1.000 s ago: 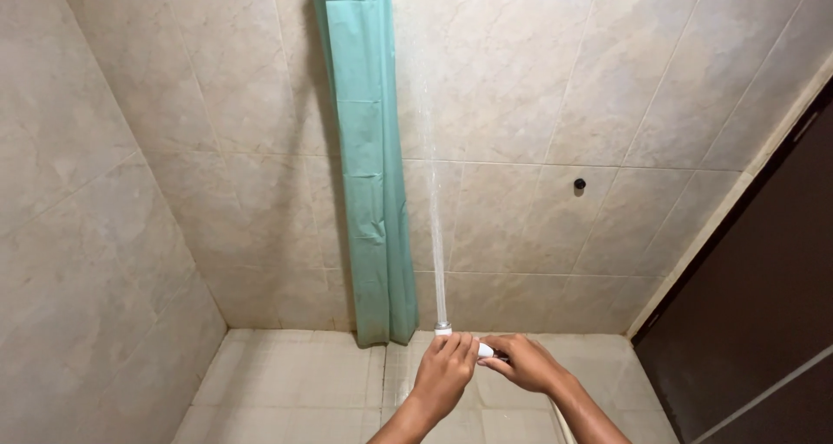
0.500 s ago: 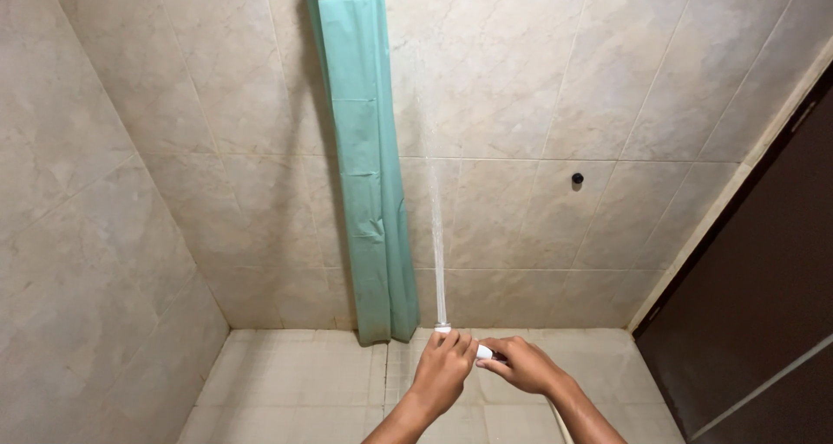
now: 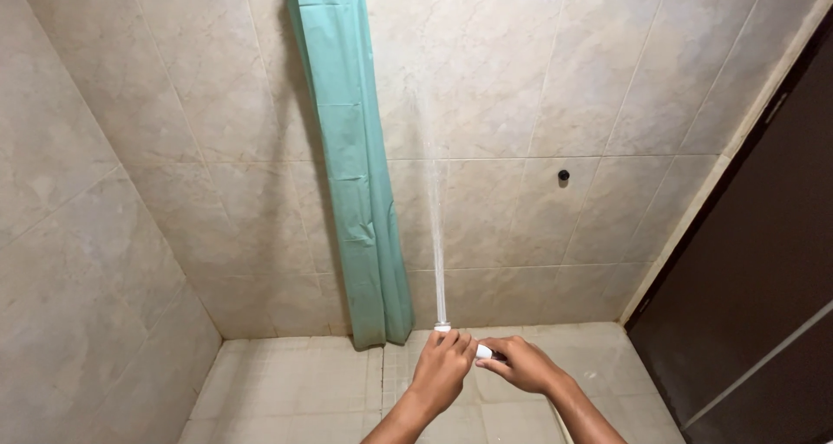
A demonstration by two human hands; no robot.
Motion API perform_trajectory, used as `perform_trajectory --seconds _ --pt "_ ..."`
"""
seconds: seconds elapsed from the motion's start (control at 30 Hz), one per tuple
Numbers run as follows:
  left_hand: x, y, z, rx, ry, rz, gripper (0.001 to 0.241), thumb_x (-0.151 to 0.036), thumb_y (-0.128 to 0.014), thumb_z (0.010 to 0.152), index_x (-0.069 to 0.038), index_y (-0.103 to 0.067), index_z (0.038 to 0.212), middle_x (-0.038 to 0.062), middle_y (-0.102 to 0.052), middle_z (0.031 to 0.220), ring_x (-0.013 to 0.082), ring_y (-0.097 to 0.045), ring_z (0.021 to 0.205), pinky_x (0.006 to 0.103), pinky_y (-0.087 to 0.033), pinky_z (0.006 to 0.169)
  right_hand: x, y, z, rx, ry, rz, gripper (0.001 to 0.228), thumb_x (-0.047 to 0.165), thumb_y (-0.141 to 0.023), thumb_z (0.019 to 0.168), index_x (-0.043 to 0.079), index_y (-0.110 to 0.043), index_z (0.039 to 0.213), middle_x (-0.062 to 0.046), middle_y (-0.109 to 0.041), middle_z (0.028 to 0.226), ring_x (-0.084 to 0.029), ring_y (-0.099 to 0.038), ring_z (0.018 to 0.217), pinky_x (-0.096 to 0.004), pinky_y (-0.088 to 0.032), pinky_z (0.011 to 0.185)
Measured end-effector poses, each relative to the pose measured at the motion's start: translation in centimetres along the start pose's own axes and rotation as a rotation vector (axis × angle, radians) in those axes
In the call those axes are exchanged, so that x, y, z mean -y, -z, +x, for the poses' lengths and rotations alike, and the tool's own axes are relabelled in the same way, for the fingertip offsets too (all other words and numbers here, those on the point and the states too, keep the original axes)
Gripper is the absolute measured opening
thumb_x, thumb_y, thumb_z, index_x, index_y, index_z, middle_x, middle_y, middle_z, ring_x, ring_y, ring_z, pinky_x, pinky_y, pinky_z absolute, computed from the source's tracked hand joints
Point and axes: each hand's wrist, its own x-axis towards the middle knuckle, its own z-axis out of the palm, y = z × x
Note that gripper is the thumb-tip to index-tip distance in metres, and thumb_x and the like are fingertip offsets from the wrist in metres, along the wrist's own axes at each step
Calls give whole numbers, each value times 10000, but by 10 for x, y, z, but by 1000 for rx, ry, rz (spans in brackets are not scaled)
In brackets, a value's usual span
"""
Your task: The person stands in a bathroom and uses a handheld shower head to spray water onto the floor and walls. They hold the shower head with both hands, directing the water stream downwards and towards the corner of the room.
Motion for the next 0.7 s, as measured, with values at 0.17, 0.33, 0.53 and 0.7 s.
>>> perform_trajectory --seconds 0.17,0.33,0.53,0.7 --pt "-4 4 8 -3 -26 4 397 73 -648 697 -11 -672 1084 77 -662 1023 256 -595 1018 394 -428 904 7 6 -9 -49 -59 -13 257 314 -725 908 130 -738 1087 -85 -758 841 -287 -651 726 -404 -513 691" --pt "-9 2 13 -74 -68 14 450 23 -660 733 13 -675 1182 75 -668 1063 232 -606 1034 389 -430 922 8 11 -18 -108 -118 -5 250 300 -744 884 154 -755 1087 -71 -764 842 -278 -664 731 -390 -523 698" --pt "-13 -4 21 -74 -85 42 464 4 -660 747 6 -678 1210 69 -679 1111 220 -614 1066 379 -438 949 10 16 -26 -197 -156 7 277 283 -768 868 180 -763 1125 -61 -766 852 -238 -680 720 -371 -533 687" --pt "-14 -6 27 -77 -88 27 456 15 -661 745 -6 -674 1201 52 -681 1121 211 -618 1082 374 -435 938 10 19 -30 -234 -183 3 284 261 -757 865 201 -763 1142 -40 -771 856 -229 -679 713 -372 -531 681"
